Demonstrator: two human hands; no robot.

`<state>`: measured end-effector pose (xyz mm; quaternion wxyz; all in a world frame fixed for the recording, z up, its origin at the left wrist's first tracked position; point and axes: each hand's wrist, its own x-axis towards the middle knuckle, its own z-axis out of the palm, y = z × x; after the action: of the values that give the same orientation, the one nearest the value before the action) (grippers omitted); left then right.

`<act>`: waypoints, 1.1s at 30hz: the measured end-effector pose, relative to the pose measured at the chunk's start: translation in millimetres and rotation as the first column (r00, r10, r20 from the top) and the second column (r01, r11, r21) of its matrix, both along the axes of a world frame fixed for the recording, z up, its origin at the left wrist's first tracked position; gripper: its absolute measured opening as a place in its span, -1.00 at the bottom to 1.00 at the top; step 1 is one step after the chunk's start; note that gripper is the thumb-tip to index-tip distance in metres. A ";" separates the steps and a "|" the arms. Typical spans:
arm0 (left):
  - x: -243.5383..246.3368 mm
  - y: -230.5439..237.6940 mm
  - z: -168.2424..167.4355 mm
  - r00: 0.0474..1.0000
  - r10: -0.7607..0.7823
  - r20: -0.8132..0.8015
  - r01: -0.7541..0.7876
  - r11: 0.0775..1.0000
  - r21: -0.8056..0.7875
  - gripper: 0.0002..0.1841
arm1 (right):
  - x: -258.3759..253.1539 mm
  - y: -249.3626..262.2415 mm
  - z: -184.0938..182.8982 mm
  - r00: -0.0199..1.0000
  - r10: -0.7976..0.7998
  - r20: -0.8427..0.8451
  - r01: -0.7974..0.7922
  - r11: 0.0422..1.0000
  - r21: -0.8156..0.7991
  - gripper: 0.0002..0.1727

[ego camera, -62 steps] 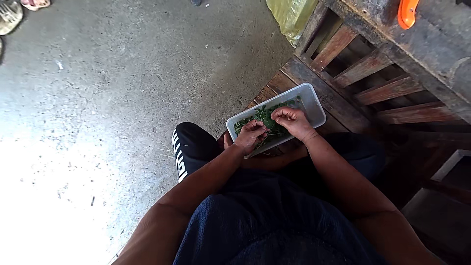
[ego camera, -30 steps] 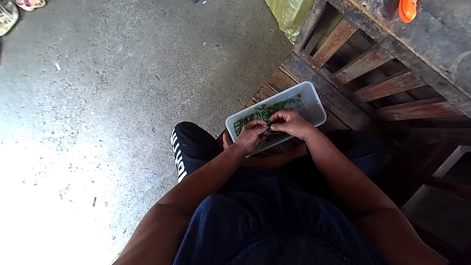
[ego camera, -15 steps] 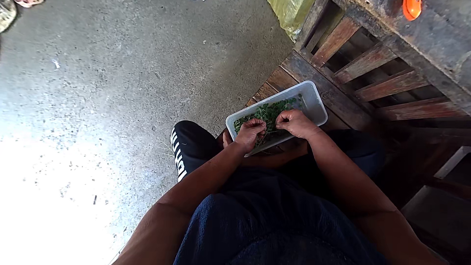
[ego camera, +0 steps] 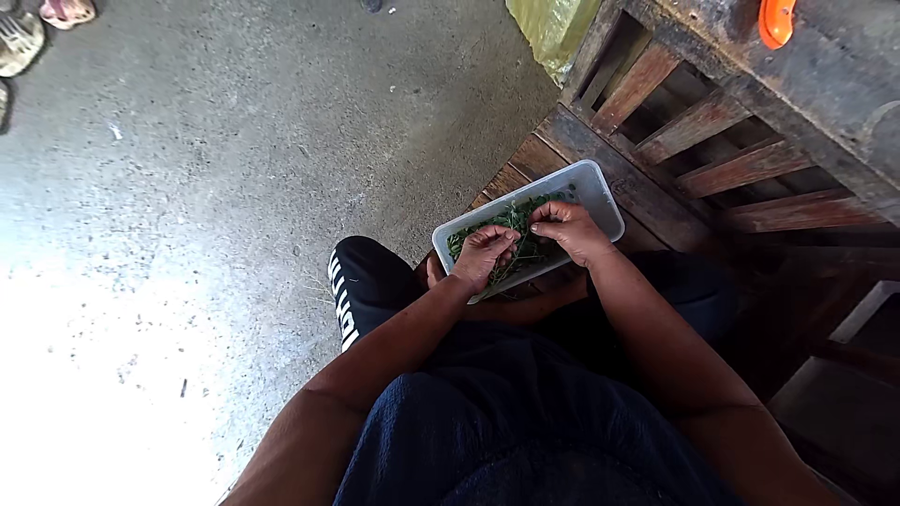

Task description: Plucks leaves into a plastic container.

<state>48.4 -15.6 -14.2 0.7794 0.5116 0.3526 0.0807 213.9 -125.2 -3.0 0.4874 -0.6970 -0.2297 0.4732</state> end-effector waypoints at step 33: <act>0.1 0.4 0.8 0.999 -0.025 -0.025 0.026 0.998 0.052 -0.98 | -10.2 3.9 1.1 0.997 0.069 -0.029 -0.068 0.998 0.009 -0.94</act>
<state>48.4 -15.2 -13.4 0.7624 0.5372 0.3531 0.0738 203.7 -121.2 -2.0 0.4772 -0.6797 -0.2483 0.4987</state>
